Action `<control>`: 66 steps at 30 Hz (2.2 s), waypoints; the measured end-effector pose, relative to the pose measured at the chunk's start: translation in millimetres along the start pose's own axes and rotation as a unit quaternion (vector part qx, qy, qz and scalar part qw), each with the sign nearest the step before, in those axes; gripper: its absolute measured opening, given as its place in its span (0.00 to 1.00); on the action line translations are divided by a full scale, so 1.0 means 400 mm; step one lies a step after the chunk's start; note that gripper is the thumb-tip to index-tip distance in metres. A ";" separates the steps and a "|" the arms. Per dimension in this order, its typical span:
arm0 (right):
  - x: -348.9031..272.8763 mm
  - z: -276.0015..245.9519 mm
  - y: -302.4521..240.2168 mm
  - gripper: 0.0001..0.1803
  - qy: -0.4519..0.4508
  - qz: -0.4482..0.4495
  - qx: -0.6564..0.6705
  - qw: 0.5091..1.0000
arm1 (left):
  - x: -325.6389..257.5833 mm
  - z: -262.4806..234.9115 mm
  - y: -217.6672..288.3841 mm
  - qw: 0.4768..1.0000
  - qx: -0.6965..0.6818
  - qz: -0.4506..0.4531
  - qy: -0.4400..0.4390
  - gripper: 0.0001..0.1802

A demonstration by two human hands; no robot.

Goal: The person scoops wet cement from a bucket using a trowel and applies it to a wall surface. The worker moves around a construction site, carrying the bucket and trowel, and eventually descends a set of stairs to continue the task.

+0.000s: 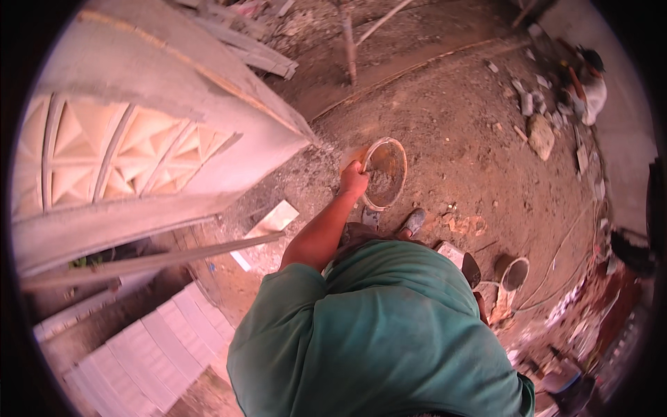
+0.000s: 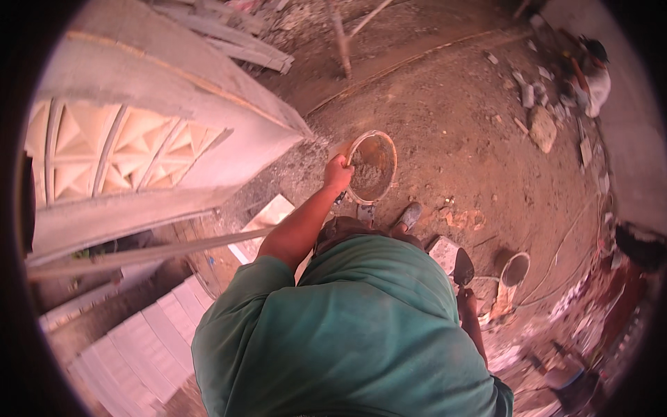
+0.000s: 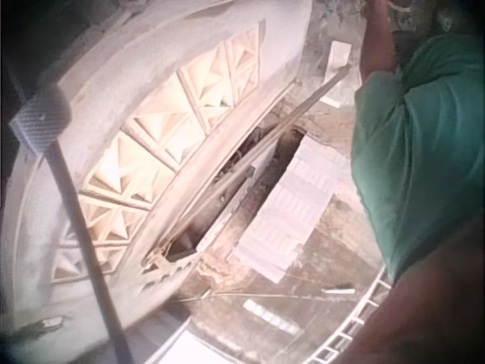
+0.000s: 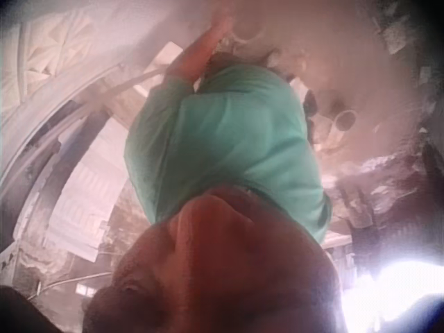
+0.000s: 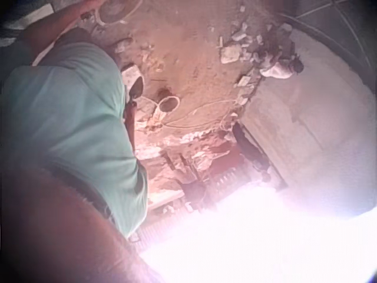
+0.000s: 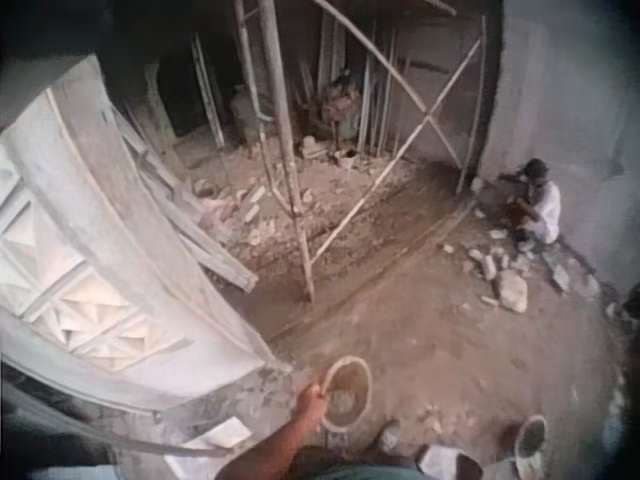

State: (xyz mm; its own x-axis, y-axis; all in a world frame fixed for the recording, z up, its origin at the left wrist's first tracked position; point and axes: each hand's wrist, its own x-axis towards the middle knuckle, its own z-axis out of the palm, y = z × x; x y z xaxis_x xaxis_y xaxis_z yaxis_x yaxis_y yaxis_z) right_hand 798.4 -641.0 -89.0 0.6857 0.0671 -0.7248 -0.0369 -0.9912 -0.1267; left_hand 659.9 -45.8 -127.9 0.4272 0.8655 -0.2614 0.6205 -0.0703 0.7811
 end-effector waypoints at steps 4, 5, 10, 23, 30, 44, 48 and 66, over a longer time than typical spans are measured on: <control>0.196 -0.158 -0.055 0.15 -0.066 -0.008 0.079 0.995 | -0.082 -0.026 -0.092 0.996 0.014 -0.058 0.065 0.14; 0.242 -0.190 -0.077 0.12 -0.062 -0.030 0.055 0.996 | -0.105 -0.025 -0.108 0.993 -0.004 -0.075 0.087 0.16; 0.420 -0.347 -0.188 0.12 -0.058 -0.061 0.171 0.982 | -0.238 -0.038 -0.141 0.976 0.009 -0.121 0.181 0.15; 0.497 -0.309 -0.292 0.13 -0.089 -0.142 0.024 0.986 | -0.435 -0.162 -0.234 0.923 0.000 -0.203 0.326 0.14; 0.387 -0.259 -0.337 0.13 -0.065 -0.171 -0.055 0.982 | -0.453 -0.182 -0.321 0.927 -0.048 -0.178 0.326 0.13; 0.492 -0.128 -0.521 0.13 -0.139 -0.257 -0.064 0.954 | -0.568 -0.370 -0.445 0.897 -0.041 -0.254 0.360 0.10; 0.491 -0.086 -0.556 0.13 -0.169 -0.265 -0.036 0.949 | -0.627 -0.429 -0.510 0.888 -0.043 -0.279 0.362 0.11; 0.249 -0.016 -0.389 0.20 -0.032 -0.225 -0.097 0.969 | -0.582 -0.453 -0.626 0.945 -0.103 -0.123 0.286 0.10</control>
State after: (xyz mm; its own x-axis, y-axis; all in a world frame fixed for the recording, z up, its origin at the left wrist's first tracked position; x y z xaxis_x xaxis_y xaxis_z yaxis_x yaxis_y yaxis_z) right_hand 876.9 -480.8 -137.1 0.5532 0.4990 -0.6670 0.3973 -0.8618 -0.3153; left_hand 285.7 -139.8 -159.8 -0.1746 0.9737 -0.1467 0.4877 0.2149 0.8462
